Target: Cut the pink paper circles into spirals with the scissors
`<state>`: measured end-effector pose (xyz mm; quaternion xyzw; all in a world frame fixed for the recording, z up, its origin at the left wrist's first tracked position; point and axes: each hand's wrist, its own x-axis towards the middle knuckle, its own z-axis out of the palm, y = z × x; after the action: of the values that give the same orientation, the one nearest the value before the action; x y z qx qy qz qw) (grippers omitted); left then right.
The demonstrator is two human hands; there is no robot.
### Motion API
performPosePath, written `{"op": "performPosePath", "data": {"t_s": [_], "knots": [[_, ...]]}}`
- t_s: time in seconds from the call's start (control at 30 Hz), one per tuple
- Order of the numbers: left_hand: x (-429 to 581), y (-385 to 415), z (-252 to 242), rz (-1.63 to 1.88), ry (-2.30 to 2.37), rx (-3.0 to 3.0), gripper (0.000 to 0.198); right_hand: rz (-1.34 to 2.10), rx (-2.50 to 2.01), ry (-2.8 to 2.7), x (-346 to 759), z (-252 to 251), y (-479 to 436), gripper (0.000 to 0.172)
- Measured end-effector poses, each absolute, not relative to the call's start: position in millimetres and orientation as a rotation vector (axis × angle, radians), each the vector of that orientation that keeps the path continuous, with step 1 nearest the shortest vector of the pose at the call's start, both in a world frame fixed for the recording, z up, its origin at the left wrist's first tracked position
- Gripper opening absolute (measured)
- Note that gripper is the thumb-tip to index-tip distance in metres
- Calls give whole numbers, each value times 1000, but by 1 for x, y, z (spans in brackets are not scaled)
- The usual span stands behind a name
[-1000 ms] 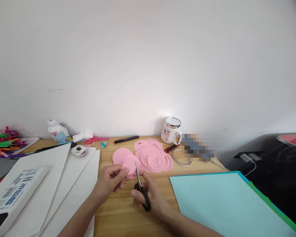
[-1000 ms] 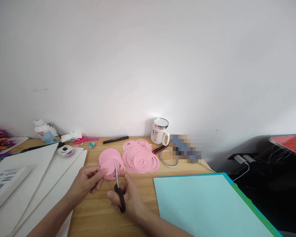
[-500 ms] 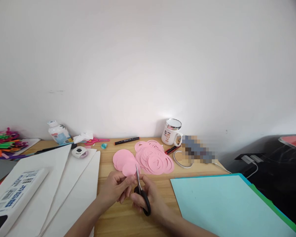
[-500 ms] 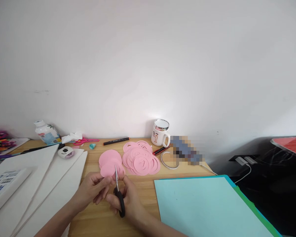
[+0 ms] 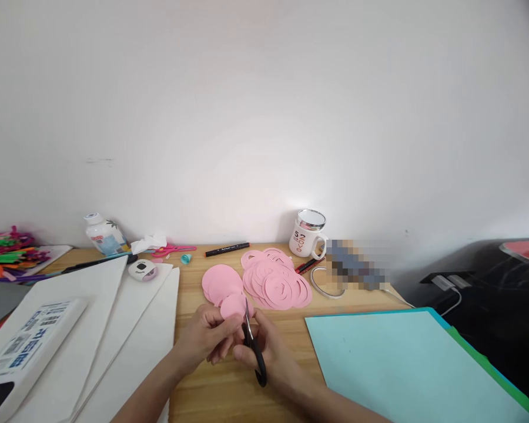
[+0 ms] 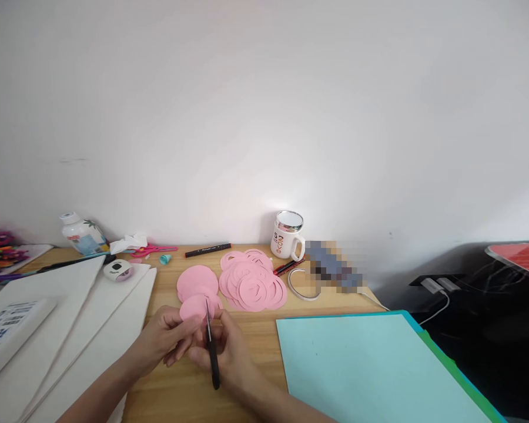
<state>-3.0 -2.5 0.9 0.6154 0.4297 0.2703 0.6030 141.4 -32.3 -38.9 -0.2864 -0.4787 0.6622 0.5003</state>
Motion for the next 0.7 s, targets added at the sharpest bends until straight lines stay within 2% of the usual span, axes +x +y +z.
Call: {"op": "performPosePath", "data": {"t_s": [0.47, 0.7], "knots": [[-4, -1, 6, 684, 1108, 1368, 47, 1567, -835, -1240, 145, -46, -33, 45], [-5, -1, 12, 749, 1120, 1381, 43, 1610, -872, -1245, 147, -43, -35, 49]]}}
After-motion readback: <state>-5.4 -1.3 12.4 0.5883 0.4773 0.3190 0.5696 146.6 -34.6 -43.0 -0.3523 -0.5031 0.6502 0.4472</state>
